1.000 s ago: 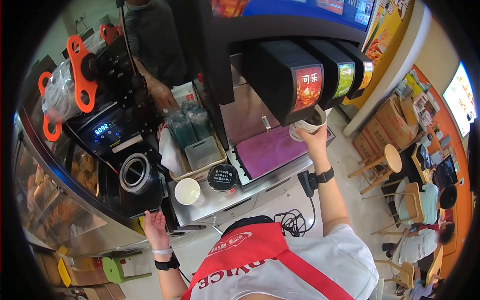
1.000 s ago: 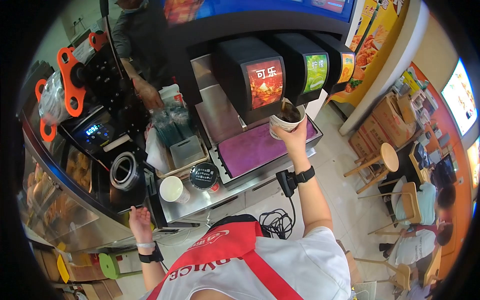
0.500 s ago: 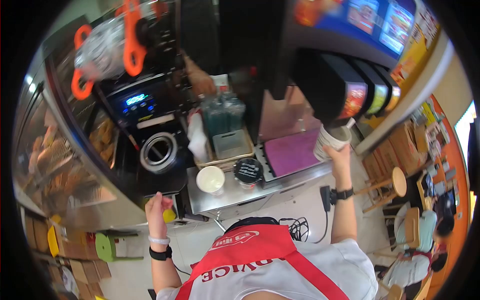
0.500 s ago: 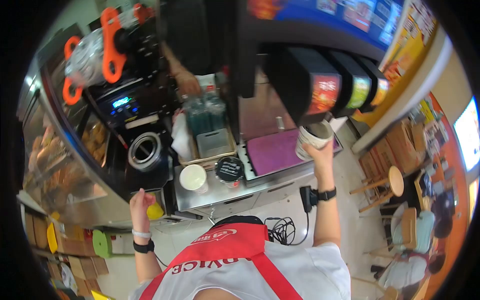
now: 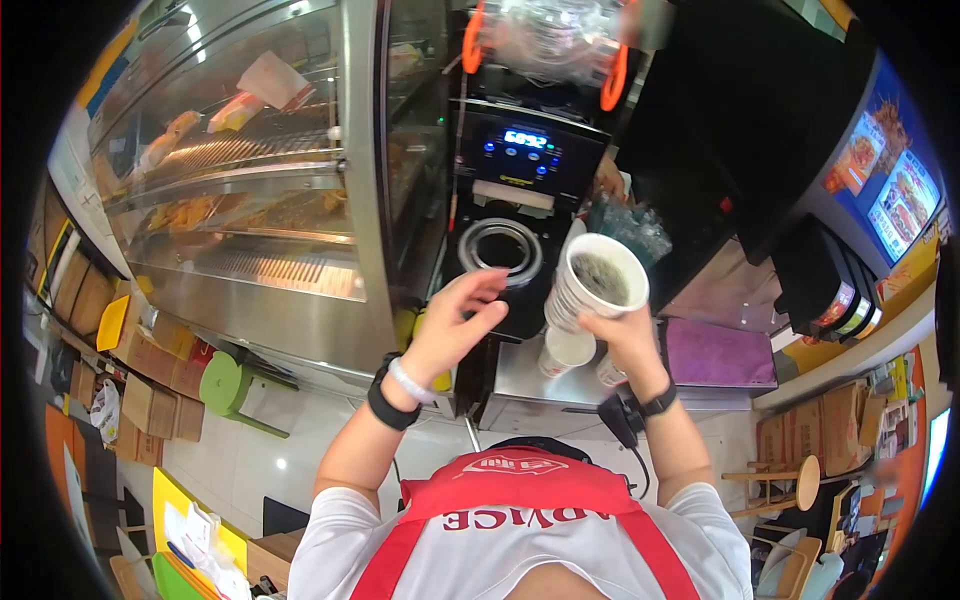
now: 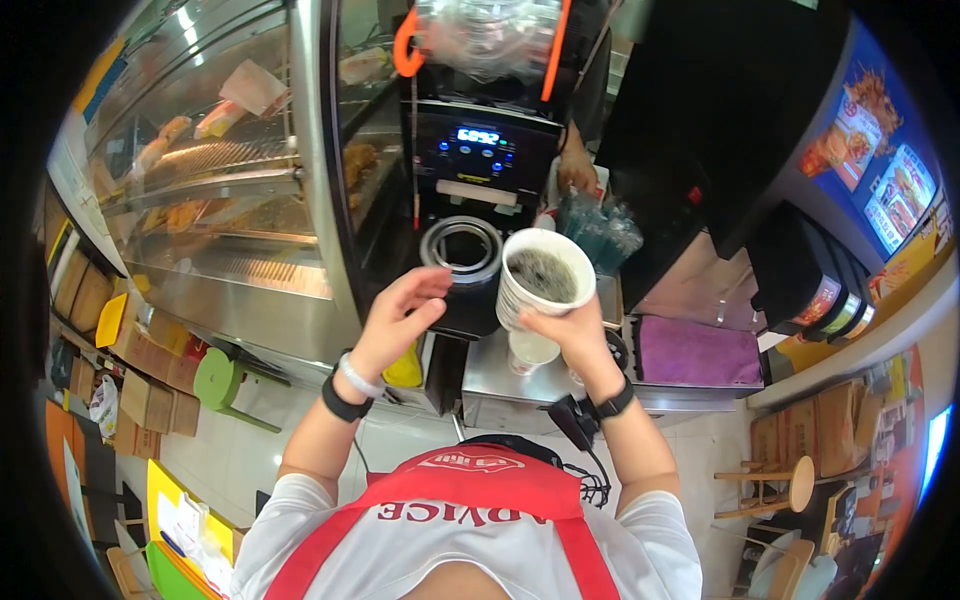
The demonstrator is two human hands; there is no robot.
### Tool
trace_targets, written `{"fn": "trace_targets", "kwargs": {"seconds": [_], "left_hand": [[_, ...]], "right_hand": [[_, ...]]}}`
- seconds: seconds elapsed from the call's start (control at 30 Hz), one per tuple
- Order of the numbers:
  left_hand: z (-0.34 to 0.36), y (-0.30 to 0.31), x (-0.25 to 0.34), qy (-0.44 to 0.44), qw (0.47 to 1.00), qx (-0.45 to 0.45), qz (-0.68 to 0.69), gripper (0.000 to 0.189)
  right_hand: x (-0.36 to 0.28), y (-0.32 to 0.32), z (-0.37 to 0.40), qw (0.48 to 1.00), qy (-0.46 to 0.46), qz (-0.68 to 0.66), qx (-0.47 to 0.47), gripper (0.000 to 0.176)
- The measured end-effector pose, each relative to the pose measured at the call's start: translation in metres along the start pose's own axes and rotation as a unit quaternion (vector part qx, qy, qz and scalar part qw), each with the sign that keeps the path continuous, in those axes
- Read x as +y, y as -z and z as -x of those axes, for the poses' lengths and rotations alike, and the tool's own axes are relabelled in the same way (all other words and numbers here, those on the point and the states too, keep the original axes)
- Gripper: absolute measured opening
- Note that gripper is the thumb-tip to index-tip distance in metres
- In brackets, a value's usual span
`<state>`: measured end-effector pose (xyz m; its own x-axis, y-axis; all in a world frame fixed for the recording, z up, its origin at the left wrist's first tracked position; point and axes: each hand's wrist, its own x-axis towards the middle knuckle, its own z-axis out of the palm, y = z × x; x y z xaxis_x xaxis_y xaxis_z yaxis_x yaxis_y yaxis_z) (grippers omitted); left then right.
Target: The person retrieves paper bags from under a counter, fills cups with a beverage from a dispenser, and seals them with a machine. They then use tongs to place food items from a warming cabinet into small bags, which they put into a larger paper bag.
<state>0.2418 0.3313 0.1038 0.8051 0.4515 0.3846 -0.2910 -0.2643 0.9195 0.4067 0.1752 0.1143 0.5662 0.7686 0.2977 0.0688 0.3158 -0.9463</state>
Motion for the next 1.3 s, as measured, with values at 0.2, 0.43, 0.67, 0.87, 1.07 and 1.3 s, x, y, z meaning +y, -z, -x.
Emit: {"fn": "trace_targets", "kwargs": {"seconds": [0.2, 0.43, 0.67, 0.87, 1.07, 1.3], "left_hand": [[-0.036, 0.017, -0.027, -0.055, 0.998, -0.038, -0.007, 0.067], [-0.057, 0.034, -0.058, -0.014, 0.999, -0.01, 0.047, 0.067], [-0.059, 0.037, -0.084, -0.065, 0.969, 0.032, -0.237, 0.057], [-0.038, 0.035, -0.087, 0.0, 0.931, 0.031, -0.363, 0.061], [0.033, 0.011, -0.086, 0.182, 0.957, 0.173, 0.148, 0.041], [0.044, 0.002, -0.093, 0.28, 0.921, 0.11, 0.248, 0.029]], "right_hand": [[0.046, -0.058, -0.076, 0.993, 0.096, 0.058, 0.031, 0.071], [0.065, -0.065, -0.099, 0.98, 0.099, 0.17, 0.027, 0.069], [0.091, -0.033, -0.113, 0.915, 0.088, 0.387, -0.068, 0.063], [0.085, -0.032, -0.102, 0.872, 0.086, 0.472, -0.1, 0.065], [-0.014, -0.026, -0.093, 0.879, 0.175, 0.422, -0.135, 0.042], [-0.12, 0.016, -0.148, 0.884, 0.375, 0.201, 0.194, 0.011]]}}
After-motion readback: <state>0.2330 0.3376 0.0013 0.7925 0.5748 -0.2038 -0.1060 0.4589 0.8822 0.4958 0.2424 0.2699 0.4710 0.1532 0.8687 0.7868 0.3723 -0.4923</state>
